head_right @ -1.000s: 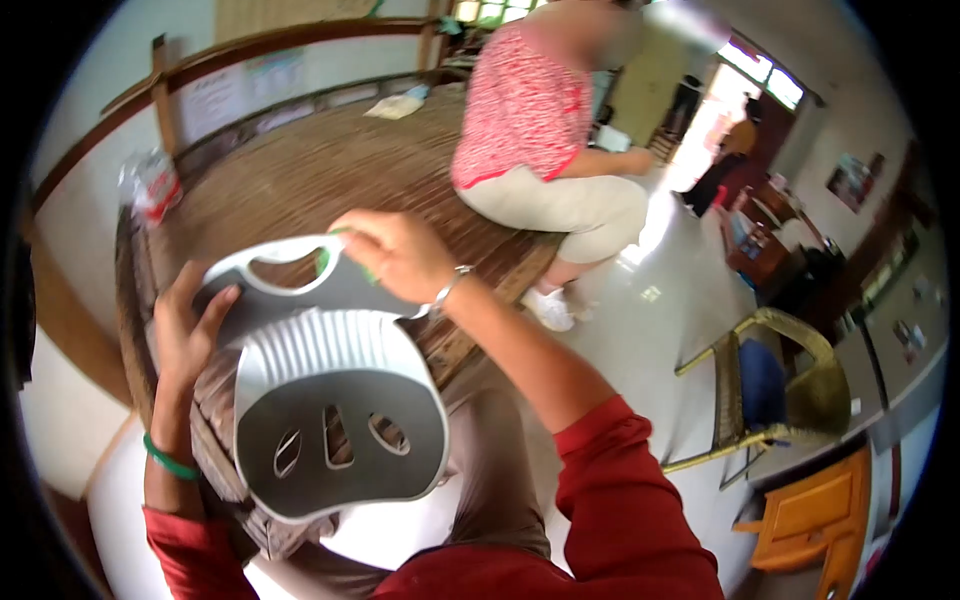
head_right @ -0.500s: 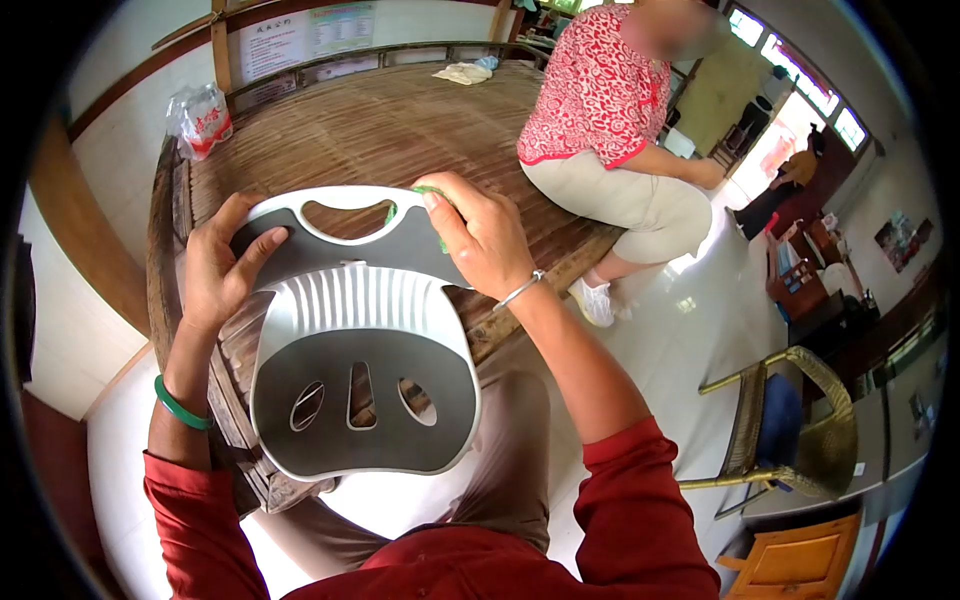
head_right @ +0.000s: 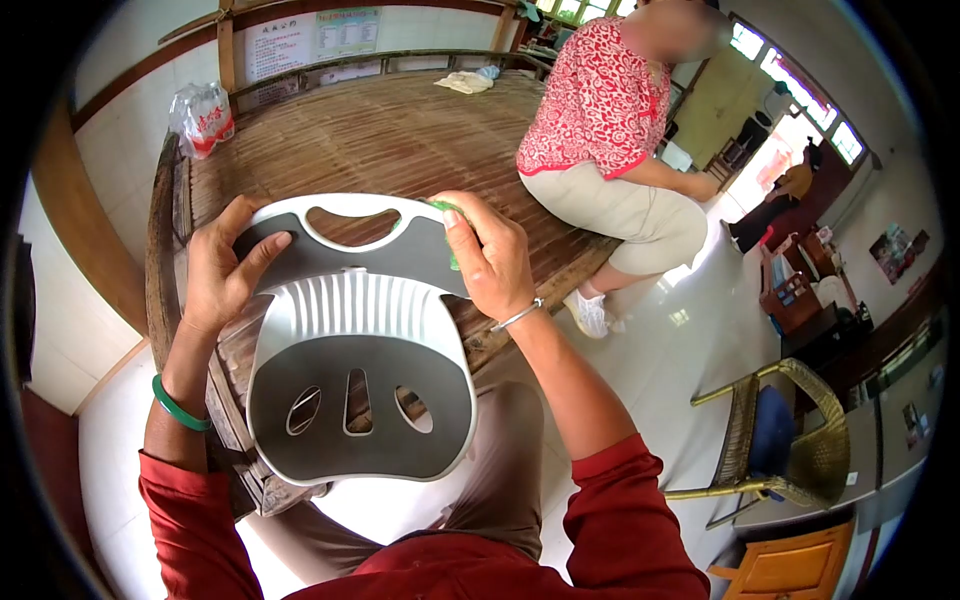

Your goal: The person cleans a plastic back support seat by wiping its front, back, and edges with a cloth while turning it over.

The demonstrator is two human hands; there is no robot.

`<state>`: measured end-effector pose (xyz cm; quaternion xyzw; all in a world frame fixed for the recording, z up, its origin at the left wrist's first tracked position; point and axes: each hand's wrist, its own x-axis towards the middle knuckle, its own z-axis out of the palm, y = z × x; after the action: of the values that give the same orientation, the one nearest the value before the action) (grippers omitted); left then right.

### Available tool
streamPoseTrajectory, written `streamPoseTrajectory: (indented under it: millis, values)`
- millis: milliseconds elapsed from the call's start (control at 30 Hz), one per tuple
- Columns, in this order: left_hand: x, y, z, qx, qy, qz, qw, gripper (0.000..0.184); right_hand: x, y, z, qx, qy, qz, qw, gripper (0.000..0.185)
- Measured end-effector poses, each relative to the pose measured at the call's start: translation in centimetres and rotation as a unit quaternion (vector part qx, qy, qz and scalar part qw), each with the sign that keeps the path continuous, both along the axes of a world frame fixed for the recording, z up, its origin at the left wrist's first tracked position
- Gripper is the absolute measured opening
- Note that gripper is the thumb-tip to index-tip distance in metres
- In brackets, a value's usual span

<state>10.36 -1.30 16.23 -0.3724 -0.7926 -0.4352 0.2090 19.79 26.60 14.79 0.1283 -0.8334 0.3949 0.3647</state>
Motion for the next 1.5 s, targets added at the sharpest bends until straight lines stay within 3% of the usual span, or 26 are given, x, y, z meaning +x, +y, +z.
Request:
streamPoseTrajectory:
  millis: [267,467,600,667,800,1000,1100,1300,1400,1433,1500]
  values:
    - [-0.1,-0.2,0.0,0.010,-0.008,-0.013,1.000,0.026,-0.7,0.3,-2.1,-0.047,0.100,0.002,0.994,0.025]
    - [-0.3,0.2,0.0,0.026,0.034,-0.011,0.999,0.023,0.2,0.0,-2.9,-0.103,0.060,-0.049,0.992,0.027]
    - [0.1,0.2,0.2,0.019,0.031,0.004,0.999,0.025,-0.8,-0.3,-4.3,-0.113,0.148,-0.077,0.980,0.028]
    - [0.3,0.1,0.4,-0.006,-0.023,0.018,1.000,0.028,-0.7,-0.6,-4.9,-0.136,0.150,-0.092,0.975,0.028]
    - [0.0,-0.1,0.2,0.003,-0.016,0.017,1.000,0.027,-1.0,-1.2,-7.6,-0.186,0.157,-0.124,0.962,0.032]
    - [-0.7,0.0,-0.4,0.042,0.009,-0.010,0.999,0.024,-1.3,-1.3,-8.9,-0.138,0.170,-0.128,0.967,0.044]
    - [-0.6,0.0,-0.3,0.026,0.026,0.024,0.999,0.024,-1.6,-2.2,-10.1,-0.186,0.149,-0.149,0.960,0.049]
    - [-1.2,-0.7,-0.4,0.038,-0.070,0.010,0.997,0.022,-3.6,-4.1,-15.1,-0.219,0.068,-0.195,0.954,0.056]
    - [-0.6,-0.5,0.0,0.017,-0.038,-0.006,0.999,0.022,-3.5,-4.7,-17.3,-0.201,-0.066,-0.232,0.950,0.046]
    - [-0.2,0.1,0.0,0.038,0.024,0.004,0.999,0.019,-3.9,-4.9,-17.5,-0.206,-0.049,-0.265,0.941,0.040]
    - [-0.9,-0.2,-0.8,0.042,0.010,0.013,0.999,0.020,-4.2,-4.1,-18.2,-0.188,-0.060,-0.257,0.946,0.039]
